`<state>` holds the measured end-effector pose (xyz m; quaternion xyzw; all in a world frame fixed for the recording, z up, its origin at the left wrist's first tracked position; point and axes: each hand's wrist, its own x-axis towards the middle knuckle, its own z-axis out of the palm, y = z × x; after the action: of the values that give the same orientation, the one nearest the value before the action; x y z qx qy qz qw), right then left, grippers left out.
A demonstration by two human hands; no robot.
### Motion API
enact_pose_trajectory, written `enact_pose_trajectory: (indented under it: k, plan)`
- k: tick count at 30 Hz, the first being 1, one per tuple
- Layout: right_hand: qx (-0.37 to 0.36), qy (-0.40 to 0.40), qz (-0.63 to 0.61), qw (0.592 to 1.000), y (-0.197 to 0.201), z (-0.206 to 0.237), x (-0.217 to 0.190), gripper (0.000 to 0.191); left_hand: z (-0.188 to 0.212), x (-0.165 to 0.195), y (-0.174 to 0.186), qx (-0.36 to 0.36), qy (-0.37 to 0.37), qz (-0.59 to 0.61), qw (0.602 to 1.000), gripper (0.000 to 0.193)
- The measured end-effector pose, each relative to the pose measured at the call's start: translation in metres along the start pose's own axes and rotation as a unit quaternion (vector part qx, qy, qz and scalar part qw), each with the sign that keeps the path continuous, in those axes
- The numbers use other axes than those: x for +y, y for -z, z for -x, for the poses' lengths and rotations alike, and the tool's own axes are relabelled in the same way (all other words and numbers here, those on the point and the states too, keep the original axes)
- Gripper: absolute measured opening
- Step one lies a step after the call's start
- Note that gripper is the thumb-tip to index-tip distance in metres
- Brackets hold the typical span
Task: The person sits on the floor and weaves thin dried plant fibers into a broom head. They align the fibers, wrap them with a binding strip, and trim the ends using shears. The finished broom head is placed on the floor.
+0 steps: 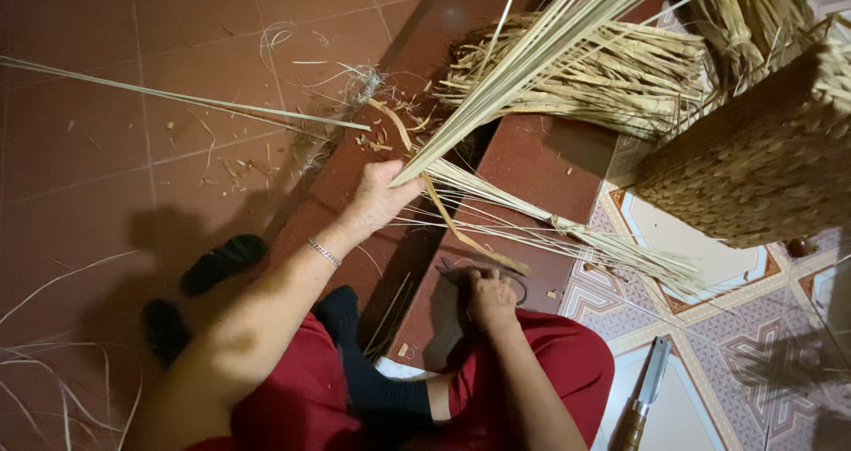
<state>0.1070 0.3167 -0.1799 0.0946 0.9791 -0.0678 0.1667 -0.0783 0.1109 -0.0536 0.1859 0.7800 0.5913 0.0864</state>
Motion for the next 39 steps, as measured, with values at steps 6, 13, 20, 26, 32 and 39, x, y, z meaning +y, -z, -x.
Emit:
enact_pose_trajectory:
  k: [6, 13, 20, 26, 32, 39]
  plan:
    - [0.195, 0.046, -0.287, 0.937, 0.077, 0.023, -0.028, 0.009, 0.004, -0.006, -0.007, -0.015, -0.039, -0.019, 0.999, 0.014]
    - [0.285, 0.187, -0.537, 0.772, 0.164, 0.008, -0.053, 0.016, 0.017, 0.013, -0.016, -0.075, -0.043, -0.019, 0.996, 0.012]
    - [0.258, 0.18, -0.518, 0.795, 0.171, -0.002, -0.051, 0.007, 0.018, 0.028, -0.014, -0.079, -0.041, 0.028, 0.996, 0.018]
    - [0.313, 0.241, -0.398, 0.828, 0.176, -0.003, -0.051, 0.008, 0.022, 0.035, -0.015, -0.059, -0.043, -0.07, 0.995, 0.01]
    - [0.279, 0.227, -0.418, 0.834, 0.172, -0.002, -0.053, 0.006, 0.026, 0.029, -0.025, -0.023, -0.13, -0.058, 0.99, 0.008]
    - [0.116, 0.153, -0.666, 0.721, 0.164, -0.001, -0.046, 0.007, 0.004, 0.005, -0.017, -0.001, -0.021, -0.093, 0.995, 0.009]
